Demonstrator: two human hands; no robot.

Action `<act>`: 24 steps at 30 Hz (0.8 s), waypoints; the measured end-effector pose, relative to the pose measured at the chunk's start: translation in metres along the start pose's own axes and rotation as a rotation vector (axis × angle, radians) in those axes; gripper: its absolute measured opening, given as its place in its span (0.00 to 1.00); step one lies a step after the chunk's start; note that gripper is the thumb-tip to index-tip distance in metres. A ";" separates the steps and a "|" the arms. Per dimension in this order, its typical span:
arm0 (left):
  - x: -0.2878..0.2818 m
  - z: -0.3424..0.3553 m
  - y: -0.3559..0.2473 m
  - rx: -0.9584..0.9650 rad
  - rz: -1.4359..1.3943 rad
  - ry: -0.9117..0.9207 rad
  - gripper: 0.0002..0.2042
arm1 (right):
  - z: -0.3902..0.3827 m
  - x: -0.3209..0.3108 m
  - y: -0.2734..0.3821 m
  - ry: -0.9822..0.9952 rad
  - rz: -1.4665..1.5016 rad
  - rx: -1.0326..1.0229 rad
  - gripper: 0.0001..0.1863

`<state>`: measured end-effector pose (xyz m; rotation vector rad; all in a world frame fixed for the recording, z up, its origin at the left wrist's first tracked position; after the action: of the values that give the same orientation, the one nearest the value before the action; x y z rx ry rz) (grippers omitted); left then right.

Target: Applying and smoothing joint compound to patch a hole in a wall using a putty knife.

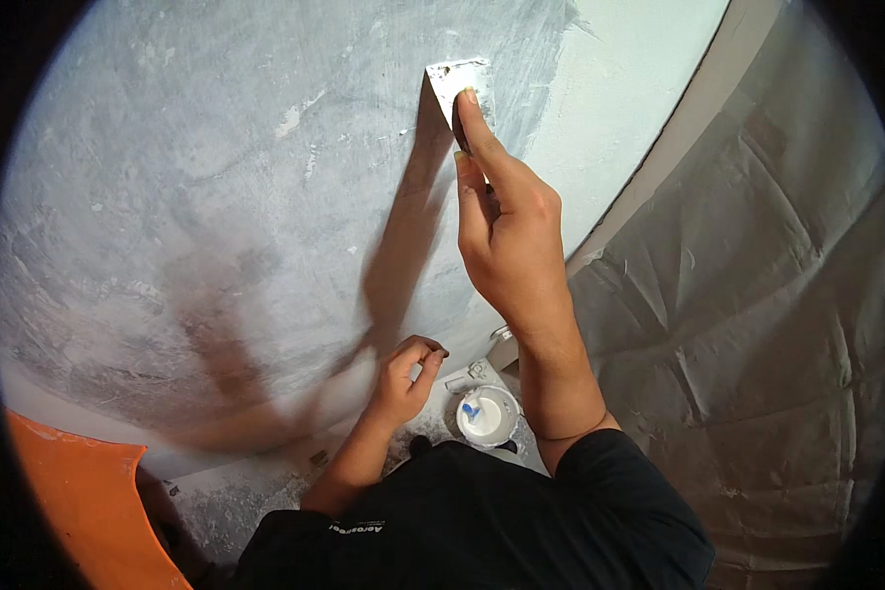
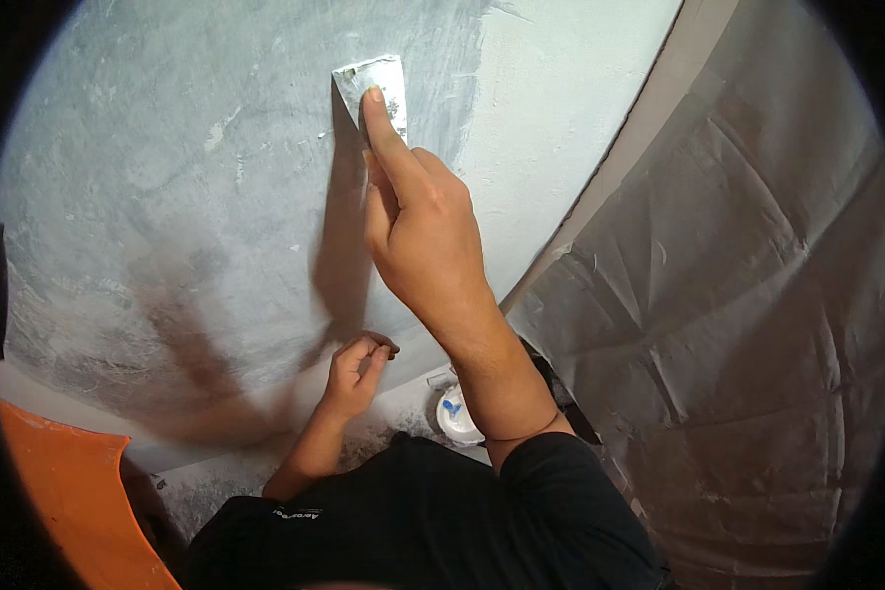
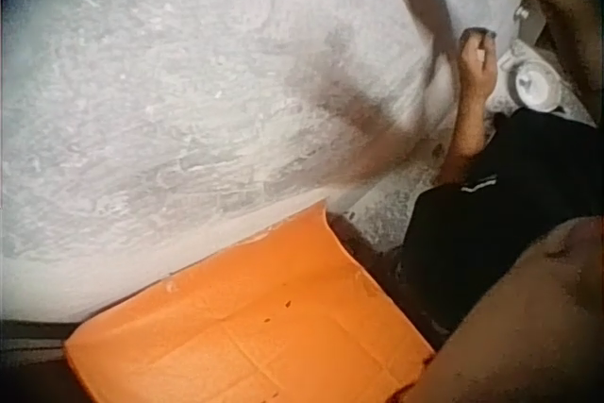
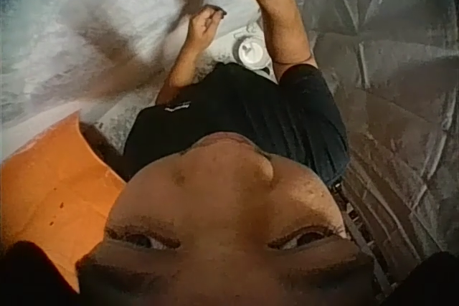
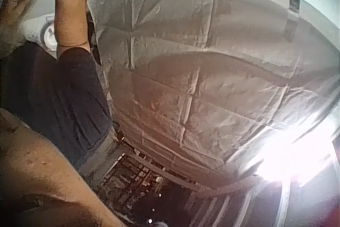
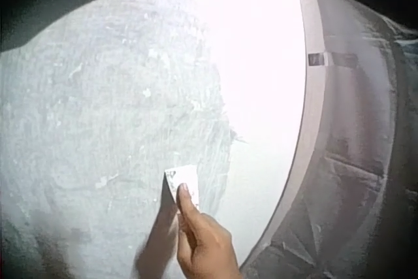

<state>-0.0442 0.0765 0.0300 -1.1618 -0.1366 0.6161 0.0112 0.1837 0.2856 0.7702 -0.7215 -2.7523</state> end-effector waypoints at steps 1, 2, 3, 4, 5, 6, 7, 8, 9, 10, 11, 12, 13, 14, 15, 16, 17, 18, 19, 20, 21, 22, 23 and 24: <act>0.002 -0.001 0.001 0.002 -0.001 0.001 0.05 | 0.000 0.000 -0.002 -0.001 -0.002 0.000 0.27; 0.005 -0.001 0.004 -0.026 -0.029 0.014 0.05 | -0.001 -0.001 -0.004 -0.027 0.003 -0.019 0.27; 0.007 -0.001 0.006 -0.054 -0.056 0.026 0.05 | -0.002 -0.003 -0.004 -0.052 0.009 -0.039 0.27; 0.008 -0.002 0.005 -0.053 -0.056 0.030 0.05 | -0.004 -0.004 -0.004 -0.056 0.007 -0.038 0.27; 0.008 -0.001 0.008 -0.066 -0.061 0.034 0.04 | -0.005 -0.004 -0.005 -0.042 -0.014 -0.018 0.27; 0.008 -0.002 0.010 -0.080 -0.066 0.038 0.04 | -0.007 -0.003 -0.006 -0.029 -0.033 0.001 0.27; 0.009 -0.002 0.011 -0.075 -0.062 0.038 0.04 | -0.008 -0.004 -0.005 -0.034 -0.032 -0.003 0.27; 0.009 -0.003 0.014 -0.075 -0.070 0.042 0.04 | -0.009 -0.002 -0.009 -0.028 -0.033 0.023 0.27; 0.009 -0.004 0.016 -0.075 -0.078 0.046 0.04 | -0.009 0.001 -0.012 -0.022 -0.033 0.049 0.27; 0.007 -0.003 0.017 -0.072 -0.072 0.042 0.04 | -0.006 0.002 -0.012 -0.024 -0.029 0.044 0.27; 0.007 -0.004 0.018 -0.094 -0.104 0.029 0.04 | -0.005 0.000 -0.008 -0.041 -0.023 0.030 0.26; 0.006 -0.005 0.020 -0.115 -0.136 0.016 0.04 | -0.003 -0.002 -0.005 -0.057 -0.018 0.016 0.25; 0.006 -0.005 0.018 -0.108 -0.134 0.015 0.04 | 0.001 -0.004 -0.001 -0.060 -0.018 0.009 0.25; 0.006 -0.003 0.018 -0.101 -0.130 0.015 0.04 | 0.008 -0.008 0.003 -0.076 -0.010 -0.012 0.24; 0.006 -0.002 0.016 -0.094 -0.126 0.017 0.04 | 0.013 -0.012 0.009 -0.092 -0.003 -0.035 0.24; 0.006 -0.002 0.014 -0.087 -0.124 0.019 0.04 | 0.014 -0.018 0.014 -0.098 -0.005 -0.039 0.24; 0.006 -0.002 0.014 -0.099 -0.103 0.026 0.04 | 0.016 -0.016 0.015 -0.045 0.007 -0.001 0.23; 0.006 -0.003 0.015 -0.112 -0.083 0.033 0.04 | 0.018 -0.013 0.013 0.007 0.018 0.037 0.23; 0.006 -0.002 0.017 -0.107 -0.081 0.031 0.04 | 0.020 -0.012 0.013 0.006 0.019 0.031 0.23; 0.009 -0.003 0.016 -0.097 -0.084 0.038 0.04 | 0.020 -0.013 0.015 -0.012 0.026 0.023 0.23; 0.011 -0.004 0.015 -0.088 -0.086 0.045 0.05 | 0.019 -0.014 0.016 -0.030 0.034 0.015 0.23; 0.013 -0.003 0.015 -0.089 -0.086 0.047 0.05 | 0.020 -0.013 0.016 -0.030 0.033 0.016 0.23; 0.017 0.000 0.012 -0.065 -0.062 0.055 0.05 | 0.021 -0.012 0.015 -0.033 0.034 0.013 0.23; 0.020 0.001 0.008 -0.042 -0.038 0.062 0.05 | 0.022 -0.012 0.015 -0.037 0.035 0.010 0.24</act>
<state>-0.0313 0.0896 0.0187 -1.2148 -0.1182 0.5455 0.0106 0.1832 0.3143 0.7039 -0.7492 -2.7402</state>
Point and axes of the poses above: each hand's wrist, its own z-axis towards the middle knuckle, its own x-axis out of the palm, y = z × x, the point moved 10 cm from there along z, towards the middle knuckle, and after that the axes turned 6 degrees about y, right-handed, at the moved point
